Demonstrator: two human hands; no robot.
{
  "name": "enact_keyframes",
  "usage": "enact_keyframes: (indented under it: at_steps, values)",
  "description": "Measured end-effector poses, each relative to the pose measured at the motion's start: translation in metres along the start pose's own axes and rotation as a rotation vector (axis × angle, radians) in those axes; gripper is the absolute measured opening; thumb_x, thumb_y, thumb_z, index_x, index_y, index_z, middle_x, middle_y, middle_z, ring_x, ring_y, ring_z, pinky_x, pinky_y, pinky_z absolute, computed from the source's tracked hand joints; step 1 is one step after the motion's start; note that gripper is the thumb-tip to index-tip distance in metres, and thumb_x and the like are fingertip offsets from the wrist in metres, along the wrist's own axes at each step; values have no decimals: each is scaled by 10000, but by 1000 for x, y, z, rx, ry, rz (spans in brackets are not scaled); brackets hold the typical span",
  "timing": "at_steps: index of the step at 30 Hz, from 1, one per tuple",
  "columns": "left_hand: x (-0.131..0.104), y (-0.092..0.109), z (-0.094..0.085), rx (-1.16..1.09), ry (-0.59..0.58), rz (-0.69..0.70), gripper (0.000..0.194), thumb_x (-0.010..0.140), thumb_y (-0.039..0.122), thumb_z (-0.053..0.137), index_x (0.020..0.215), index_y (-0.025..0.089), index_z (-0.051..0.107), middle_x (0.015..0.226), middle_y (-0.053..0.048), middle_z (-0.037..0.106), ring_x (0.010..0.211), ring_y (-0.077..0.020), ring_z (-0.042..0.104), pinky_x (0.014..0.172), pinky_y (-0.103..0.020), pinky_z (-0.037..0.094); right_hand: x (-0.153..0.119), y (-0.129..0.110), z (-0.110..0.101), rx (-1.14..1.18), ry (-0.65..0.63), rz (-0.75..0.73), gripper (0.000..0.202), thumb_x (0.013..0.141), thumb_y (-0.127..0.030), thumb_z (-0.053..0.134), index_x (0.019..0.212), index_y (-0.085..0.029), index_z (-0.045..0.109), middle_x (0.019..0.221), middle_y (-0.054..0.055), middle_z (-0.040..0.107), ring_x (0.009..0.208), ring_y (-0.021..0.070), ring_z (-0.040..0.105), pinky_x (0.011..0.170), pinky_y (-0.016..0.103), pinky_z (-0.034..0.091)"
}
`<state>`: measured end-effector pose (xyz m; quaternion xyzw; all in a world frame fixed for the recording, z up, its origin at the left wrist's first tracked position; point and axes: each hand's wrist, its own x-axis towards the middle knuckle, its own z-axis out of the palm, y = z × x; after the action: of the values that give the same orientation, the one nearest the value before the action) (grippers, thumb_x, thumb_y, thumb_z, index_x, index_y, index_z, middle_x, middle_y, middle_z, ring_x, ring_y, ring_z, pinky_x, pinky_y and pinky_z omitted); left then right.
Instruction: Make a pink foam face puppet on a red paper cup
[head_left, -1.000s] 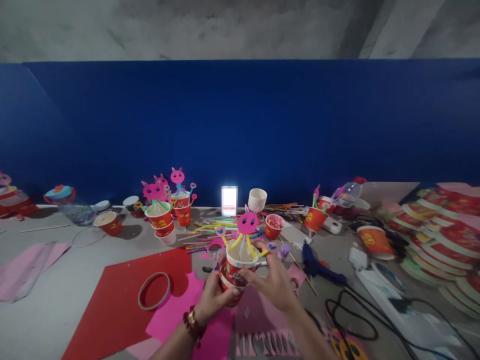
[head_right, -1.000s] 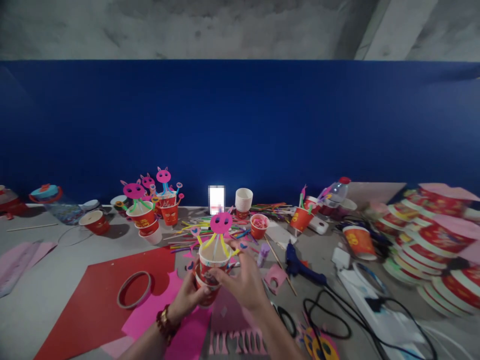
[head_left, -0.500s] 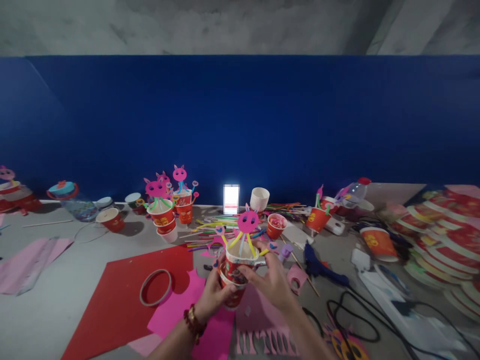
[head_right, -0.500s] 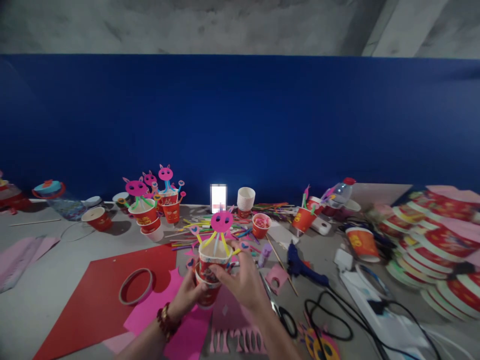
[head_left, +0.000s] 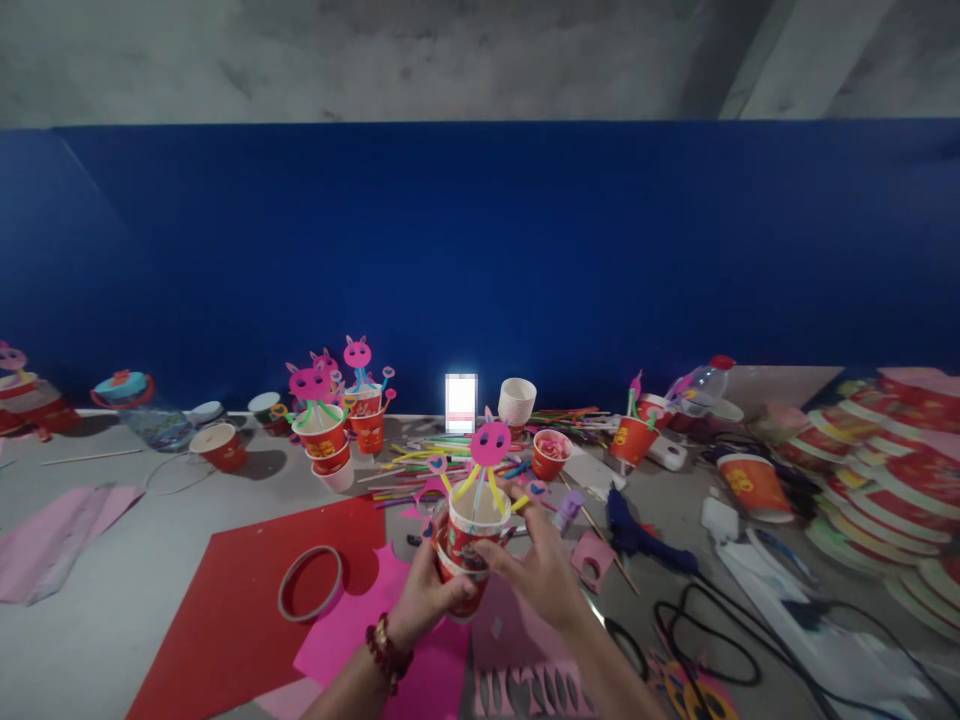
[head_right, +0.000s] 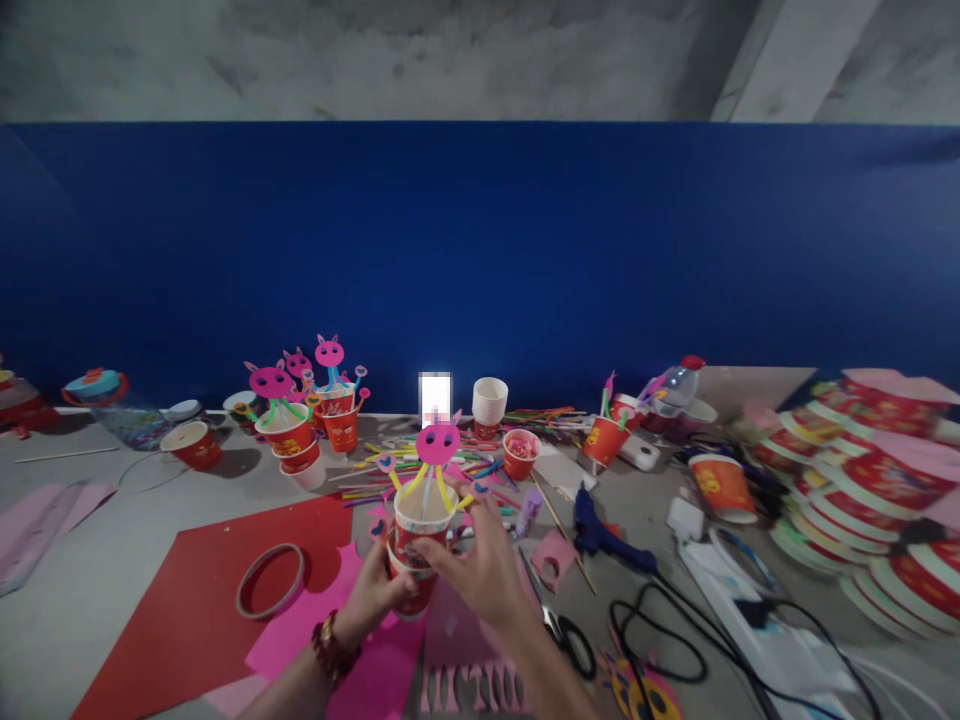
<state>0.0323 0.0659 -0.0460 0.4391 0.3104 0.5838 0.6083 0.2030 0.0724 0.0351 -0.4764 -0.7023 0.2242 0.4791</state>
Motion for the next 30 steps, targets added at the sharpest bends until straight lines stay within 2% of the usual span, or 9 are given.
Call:
enact_keyframes:
  at_steps: [4, 8, 12, 17, 21, 25, 28, 30]
  values:
    - [0, 6, 3, 39, -42, -3, 718, 574, 482, 894, 1175, 168, 658, 1137, -150, 724, 1032, -330, 671, 918, -436, 524, -2, -2, 3, 58, -16, 5, 586, 831, -435, 698, 1343, -242, 489, 1294, 122, 599, 1212, 297, 565, 1027, 447, 462]
    - [-2, 5, 2, 33, 28, -22, 743, 527, 494, 908, 1147, 169, 661, 1116, -143, 732, 1015, -326, 677, 904, -426, 531, -3, -2, 5, 46, -27, 7, 547, 833, -433, 693, 1308, -237, 504, 1242, 116, 604, 1200, 304, 555, 1031, 464, 452]
    - [-3, 3, 1, 51, 34, -37, 681, 546, 457, 909, 1108, 153, 674, 1054, -142, 751, 959, -316, 693, 861, -413, 549, -2, -4, 6, 35, -38, 15, 482, 841, -430, 686, 1256, -239, 533, 1188, 107, 617, 1195, 309, 553, 1035, 475, 447]
    - [0, 2, 0, 12, 137, 10, 740, 514, 512, 906, 1121, 164, 662, 1139, -160, 729, 1050, -347, 673, 921, -440, 524, -4, 2, 5, 146, 19, -26, 613, 888, -505, 606, 1404, -233, 418, 1349, 138, 551, 1292, 317, 499, 1085, 491, 409]
    - [5, 7, -4, 58, 229, 33, 677, 533, 526, 889, 1057, 148, 683, 1058, -160, 751, 988, -344, 692, 891, -450, 532, -11, 12, 4, 255, 62, 32, 623, 934, -437, 561, 1471, -245, 310, 1458, 132, 469, 1347, 287, 460, 1116, 479, 385]
    - [5, 9, -6, 83, 234, 36, 561, 589, 495, 869, 995, 148, 696, 995, -137, 762, 942, -322, 698, 863, -427, 543, -22, 8, 15, 266, -71, 99, 622, 858, -359, 672, 1406, -253, 397, 1340, 113, 580, 1184, 274, 596, 1001, 425, 499]
    - [6, 10, -4, 81, 230, 43, 572, 574, 484, 875, 1007, 159, 689, 1034, -131, 752, 981, -327, 686, 886, -429, 539, -27, -1, 27, 192, -160, 117, 491, 799, -351, 733, 1237, -226, 549, 1134, 90, 683, 990, 264, 667, 874, 394, 550]
    - [7, 13, -1, 76, 220, 57, 618, 580, 503, 866, 1062, 169, 671, 1093, -136, 733, 1046, -334, 665, 915, -428, 528, -25, -3, 31, 153, -170, 116, 390, 784, -349, 743, 1121, -216, 599, 1016, 71, 708, 885, 253, 674, 799, 379, 558]
